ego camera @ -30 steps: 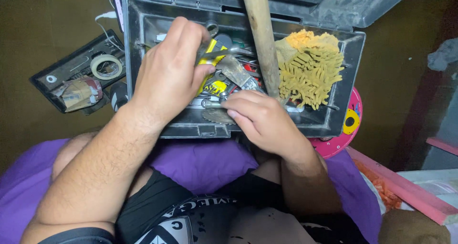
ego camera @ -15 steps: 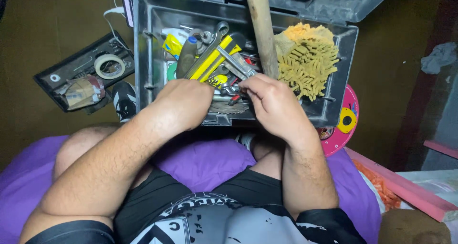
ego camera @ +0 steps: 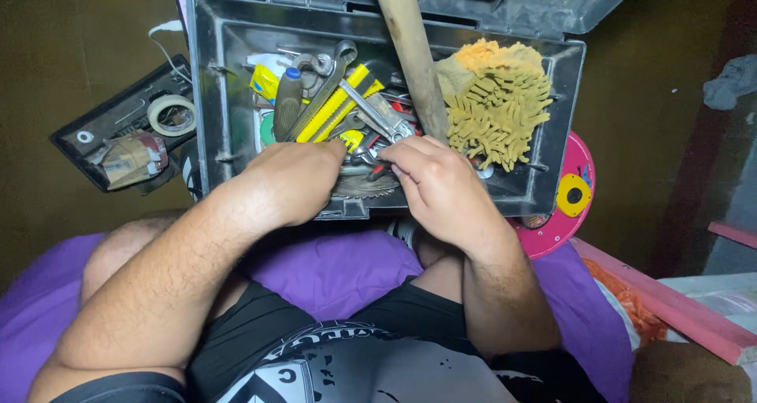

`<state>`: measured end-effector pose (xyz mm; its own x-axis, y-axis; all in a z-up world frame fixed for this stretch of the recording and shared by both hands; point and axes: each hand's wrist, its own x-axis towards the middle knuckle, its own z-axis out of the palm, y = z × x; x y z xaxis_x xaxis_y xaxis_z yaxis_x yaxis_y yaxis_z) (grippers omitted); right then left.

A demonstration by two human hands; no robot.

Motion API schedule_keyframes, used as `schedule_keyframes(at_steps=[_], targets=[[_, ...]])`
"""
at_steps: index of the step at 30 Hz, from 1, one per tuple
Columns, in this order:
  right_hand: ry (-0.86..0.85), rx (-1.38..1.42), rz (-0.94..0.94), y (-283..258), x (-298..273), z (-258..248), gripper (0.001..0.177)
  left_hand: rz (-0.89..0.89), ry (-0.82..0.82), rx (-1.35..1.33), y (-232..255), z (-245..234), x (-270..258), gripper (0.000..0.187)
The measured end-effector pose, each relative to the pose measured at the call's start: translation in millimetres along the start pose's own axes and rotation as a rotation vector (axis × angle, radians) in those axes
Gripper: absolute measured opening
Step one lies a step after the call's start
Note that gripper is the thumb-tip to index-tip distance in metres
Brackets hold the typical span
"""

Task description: The person cleans a metal wrench with a yellow microfiber cloth, then uses a yellow utility knife to scrape residue off the wrench. They also use a hammer to tap the wrench and later wrap a small metal piece with tape. The person continues to clean the wrench with the cloth throughout the clip.

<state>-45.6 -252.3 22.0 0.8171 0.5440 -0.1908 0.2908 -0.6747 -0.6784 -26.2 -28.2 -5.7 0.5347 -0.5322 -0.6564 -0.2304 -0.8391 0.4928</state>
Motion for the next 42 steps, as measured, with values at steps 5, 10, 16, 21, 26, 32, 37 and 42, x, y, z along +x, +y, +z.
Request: schedule_keyframes(at_steps=[5,10,16,21,26,32,37,42], targets=[[-0.001,-0.009,0.0,3,1,0,0.022,0.006,-0.045,-0.119,14,-24,-13,0.04],[0.005,0.007,-0.011,3,0,1,0.023,-0.026,-0.052,-0.154,13,-29,-17,0.04],[0.008,-0.013,-0.009,3,2,5,0.02,-0.024,-0.018,-0.029,2,2,-2,0.038],[0.012,-0.02,0.002,6,3,8,0.021,0.008,0.0,-0.03,2,0,-4,0.03],[0.014,-0.022,0.0,7,2,8,0.02,0.034,-0.046,-0.049,5,-8,-7,0.033],[0.02,-0.028,-0.016,4,3,8,0.02,0.041,-0.066,-0.36,12,-24,-18,0.039],[0.037,-0.045,-0.016,0,4,5,0.019,0.054,-0.031,-0.647,19,-32,-23,0.045],[0.124,-0.035,-0.053,0,3,5,0.018,0.191,0.084,-0.74,7,-16,-14,0.05]])
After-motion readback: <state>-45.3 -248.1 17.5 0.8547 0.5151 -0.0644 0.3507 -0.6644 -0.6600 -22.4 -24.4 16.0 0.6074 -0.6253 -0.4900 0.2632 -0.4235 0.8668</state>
